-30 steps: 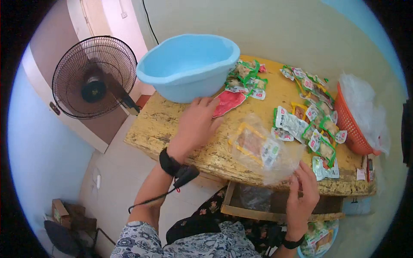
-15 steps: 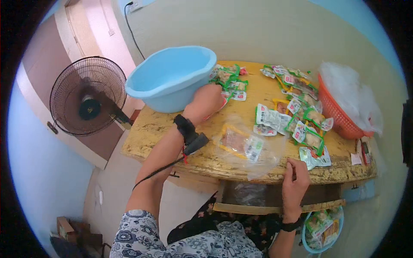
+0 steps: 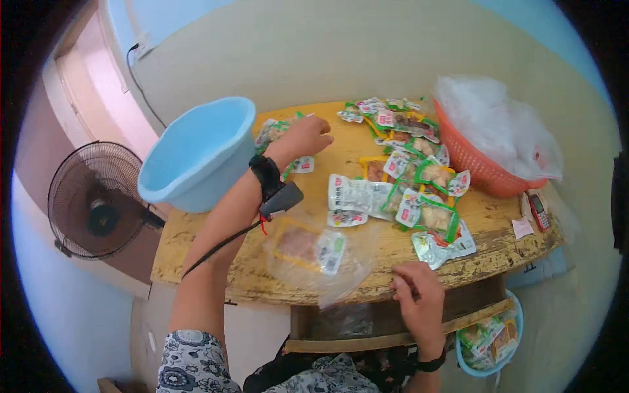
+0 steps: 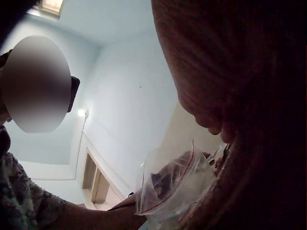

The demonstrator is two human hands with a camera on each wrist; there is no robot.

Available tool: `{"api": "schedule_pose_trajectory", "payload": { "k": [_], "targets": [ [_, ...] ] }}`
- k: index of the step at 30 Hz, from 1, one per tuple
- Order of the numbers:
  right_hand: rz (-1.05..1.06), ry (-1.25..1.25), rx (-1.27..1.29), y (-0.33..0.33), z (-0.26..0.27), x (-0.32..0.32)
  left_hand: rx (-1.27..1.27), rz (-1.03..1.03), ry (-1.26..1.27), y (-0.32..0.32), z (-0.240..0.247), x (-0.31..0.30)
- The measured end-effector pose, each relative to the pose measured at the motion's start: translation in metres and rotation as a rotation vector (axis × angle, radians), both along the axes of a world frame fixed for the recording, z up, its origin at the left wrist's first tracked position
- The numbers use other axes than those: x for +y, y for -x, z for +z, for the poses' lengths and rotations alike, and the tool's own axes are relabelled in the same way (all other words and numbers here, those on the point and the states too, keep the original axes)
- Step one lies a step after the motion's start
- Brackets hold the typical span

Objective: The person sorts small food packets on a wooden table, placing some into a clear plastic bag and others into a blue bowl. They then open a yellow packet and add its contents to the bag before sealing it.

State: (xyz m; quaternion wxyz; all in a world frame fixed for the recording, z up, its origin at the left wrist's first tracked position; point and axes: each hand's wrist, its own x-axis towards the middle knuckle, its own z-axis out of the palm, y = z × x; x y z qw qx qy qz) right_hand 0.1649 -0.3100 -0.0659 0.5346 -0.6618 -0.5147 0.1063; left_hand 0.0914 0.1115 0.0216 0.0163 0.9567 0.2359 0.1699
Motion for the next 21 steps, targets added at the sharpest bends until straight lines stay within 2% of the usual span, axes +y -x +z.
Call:
{"api": "schedule_pose_trajectory", "payload": {
  "k": [2,5,8,10,12,13,15,17,19,21],
  "targets": [
    [-0.022,-0.010,0.084,0.006,0.014,0.001,-0.032,-0.070,0.103,-0.033,-0.002,-0.002],
    [0.018,-0.008,0.093,0.001,0.012,0.000,-0.050,-0.163,0.102,-0.081,0.000,-0.003],
    [0.010,-0.033,-0.040,0.002,0.014,0.003,0.146,0.061,0.429,-0.121,0.009,-0.011],
    [0.014,-0.060,-0.034,0.002,0.010,0.006,0.233,-0.011,0.126,-0.144,-0.028,0.028],
    [0.029,-0.056,-0.020,0.000,0.010,0.005,0.276,-0.033,-0.030,-0.163,-0.047,0.044],
    [0.042,-0.048,-0.017,-0.001,0.010,0.005,0.280,-0.013,-0.029,-0.170,-0.052,0.049],
    [0.073,-0.031,-0.012,-0.003,0.011,0.004,0.085,0.023,0.205,-0.178,-0.057,0.050],
    [0.098,-0.021,-0.001,-0.003,0.018,0.005,-0.314,0.046,0.665,-0.172,-0.044,0.019],
    [0.106,-0.010,0.006,-0.004,0.017,0.005,-0.336,-0.024,0.711,-0.187,-0.054,0.031],
    [0.108,-0.003,-0.002,-0.004,0.015,0.006,-0.349,0.021,0.646,-0.193,-0.064,0.033]
  ]
}}
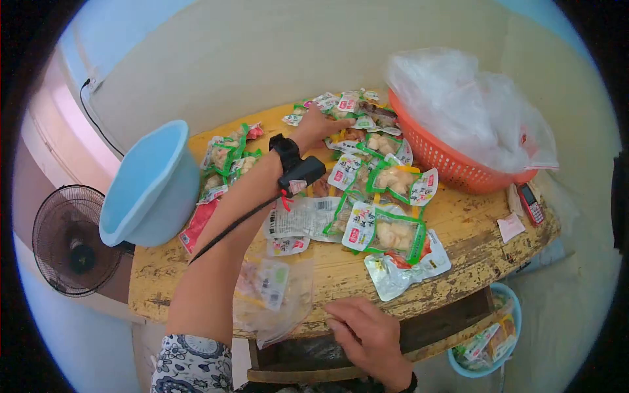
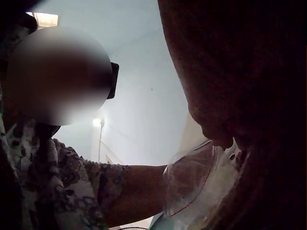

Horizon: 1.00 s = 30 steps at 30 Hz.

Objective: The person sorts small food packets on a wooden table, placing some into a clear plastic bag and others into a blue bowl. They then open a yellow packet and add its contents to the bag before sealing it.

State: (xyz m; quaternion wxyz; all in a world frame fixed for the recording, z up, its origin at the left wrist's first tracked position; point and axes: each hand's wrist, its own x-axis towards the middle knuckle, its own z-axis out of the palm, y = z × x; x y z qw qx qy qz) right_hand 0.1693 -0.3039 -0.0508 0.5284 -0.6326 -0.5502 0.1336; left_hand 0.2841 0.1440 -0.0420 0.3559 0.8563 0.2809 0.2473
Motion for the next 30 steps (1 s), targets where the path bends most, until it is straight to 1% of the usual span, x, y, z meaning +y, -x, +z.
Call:
{"api": "schedule_pose_trajectory", "payload": {
  "k": [2,5,8,11,14,17,20,23,24,26,27,29,30],
  "targets": [
    [-0.003,0.011,-0.020,0.000,-0.001,0.000,0.052,0.169,-0.150,0.005,0.012,-0.038],
    [0.011,-0.008,-0.026,-0.001,0.001,-0.001,0.142,0.165,-0.236,-0.002,0.009,-0.032],
    [0.012,-0.027,-0.034,-0.001,0.003,0.000,0.114,0.180,-0.137,-0.003,0.020,-0.048],
    [0.009,-0.002,-0.039,0.001,0.005,-0.002,0.079,0.235,-0.073,-0.012,0.010,-0.031],
    [-0.009,-0.022,-0.057,0.002,-0.002,0.000,-0.019,0.227,-0.061,-0.005,0.018,-0.034],
    [-0.020,-0.021,-0.049,0.004,-0.004,-0.002,0.040,-0.038,0.412,0.004,0.016,0.004],
    [-0.020,-0.059,-0.064,0.003,-0.003,0.002,-0.091,-0.102,0.348,0.049,0.046,-0.027],
    [-0.044,-0.065,-0.083,0.005,-0.009,0.000,-0.290,-0.259,0.578,0.070,0.040,-0.012],
    [-0.054,-0.067,-0.092,0.006,-0.009,0.000,-0.324,-0.259,0.599,0.083,0.039,-0.022],
    [-0.073,-0.026,-0.077,0.006,-0.005,-0.002,-0.400,-0.252,0.631,0.115,0.065,-0.050],
    [-0.081,-0.002,-0.070,0.008,-0.004,-0.002,-0.383,-0.266,0.633,0.134,0.077,-0.069],
    [-0.096,0.020,0.053,0.013,-0.004,0.000,-0.363,-0.314,0.640,0.167,0.093,-0.115],
    [-0.112,0.030,0.109,0.014,-0.003,0.000,-0.386,-0.306,0.588,0.181,0.092,-0.138]
  ]
}}
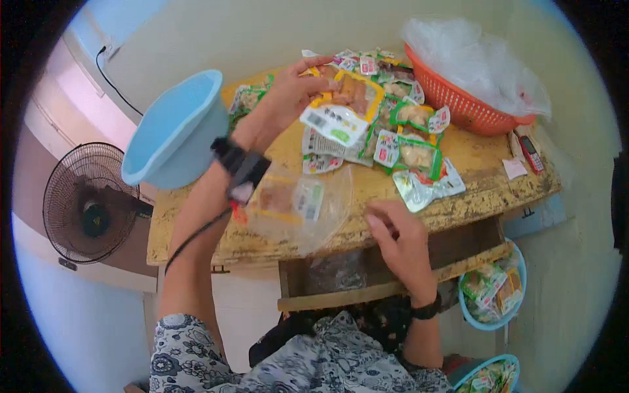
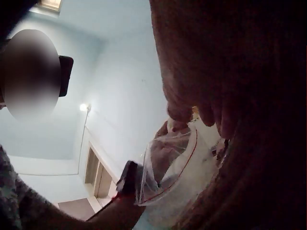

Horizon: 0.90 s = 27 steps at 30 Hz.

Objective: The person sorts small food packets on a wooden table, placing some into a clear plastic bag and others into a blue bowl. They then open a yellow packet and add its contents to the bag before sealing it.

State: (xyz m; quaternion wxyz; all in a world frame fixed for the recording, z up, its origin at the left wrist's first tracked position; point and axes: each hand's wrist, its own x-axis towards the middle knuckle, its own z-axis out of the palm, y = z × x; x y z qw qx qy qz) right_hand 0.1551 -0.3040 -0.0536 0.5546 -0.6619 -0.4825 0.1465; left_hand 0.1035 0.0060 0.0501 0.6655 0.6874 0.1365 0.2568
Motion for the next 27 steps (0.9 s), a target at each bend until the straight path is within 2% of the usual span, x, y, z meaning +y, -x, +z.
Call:
{"api": "schedule_pose_trajectory", "payload": {
  "k": [3,5,7,8,11,14,15,17,18,21,24,27],
  "targets": [
    [0.053,-0.051,0.289,0.007,0.009,0.001,-0.110,0.084,-0.110,0.035,-0.008,-0.073],
    [0.147,-0.220,0.481,0.013,0.002,0.003,-0.230,0.154,-0.137,0.044,-0.016,-0.115],
    [0.196,-0.334,0.692,0.033,0.007,0.006,-0.259,0.140,-0.079,0.049,-0.026,-0.141],
    [0.083,-0.238,0.637,0.037,0.005,0.006,-0.274,0.133,-0.053,0.050,-0.028,-0.148],
    [-0.140,-0.267,0.636,0.030,0.001,0.002,-0.258,0.174,-0.161,0.047,-0.039,-0.147],
    [-0.270,-0.315,0.482,0.020,0.001,-0.015,-0.077,0.170,-0.252,0.048,-0.035,-0.127],
    [-0.306,-0.311,0.416,0.016,0.000,-0.022,-0.127,0.127,-0.304,0.042,-0.035,-0.122],
    [-0.310,-0.287,0.384,0.011,-0.011,-0.031,-0.220,0.049,-0.395,0.033,-0.039,-0.112],
    [-0.305,-0.266,0.363,0.010,-0.010,-0.036,-0.242,-0.028,-0.325,0.027,-0.037,-0.117],
    [-0.291,-0.209,0.331,0.004,-0.017,-0.048,-0.022,-0.072,-0.539,0.012,-0.046,-0.110],
    [-0.308,-0.217,0.408,0.003,-0.020,-0.056,0.283,0.042,-0.893,0.005,-0.051,-0.109],
    [-0.340,-0.271,0.536,-0.002,-0.024,-0.059,0.022,0.275,-1.075,0.021,-0.049,-0.124]
  ]
}}
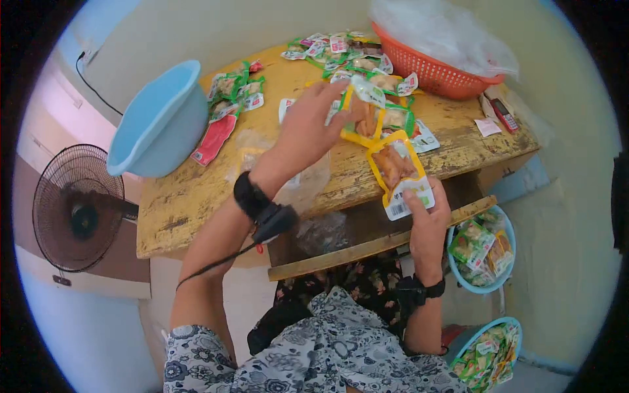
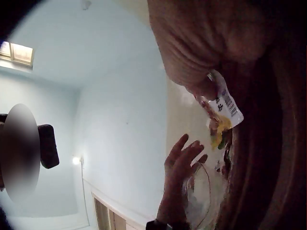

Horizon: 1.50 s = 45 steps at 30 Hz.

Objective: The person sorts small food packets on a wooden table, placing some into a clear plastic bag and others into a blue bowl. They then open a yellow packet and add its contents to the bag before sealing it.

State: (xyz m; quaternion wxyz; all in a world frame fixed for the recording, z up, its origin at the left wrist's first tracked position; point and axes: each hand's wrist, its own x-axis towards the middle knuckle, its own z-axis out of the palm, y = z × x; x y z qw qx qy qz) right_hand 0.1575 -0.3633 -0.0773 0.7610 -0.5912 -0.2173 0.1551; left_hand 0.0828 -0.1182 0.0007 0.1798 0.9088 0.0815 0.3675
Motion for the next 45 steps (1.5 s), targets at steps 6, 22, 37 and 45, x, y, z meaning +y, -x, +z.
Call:
{"api": "schedule_pose_trajectory", "payload": {
  "k": [6,22,37,45],
  "targets": [
    [-0.023,-0.064,0.073,0.000,0.003,-0.007,0.010,0.236,-0.134,0.063,0.023,-0.041],
    [0.032,-0.122,0.162,0.011,0.010,-0.009,-0.049,0.275,0.143,0.106,-0.022,-0.100],
    [0.159,-0.037,0.169,0.042,0.019,-0.005,-0.049,0.344,0.072,0.142,-0.033,-0.110],
    [0.199,-0.007,0.199,0.042,0.016,-0.005,-0.136,0.413,0.076,0.142,-0.046,-0.106]
  ]
}}
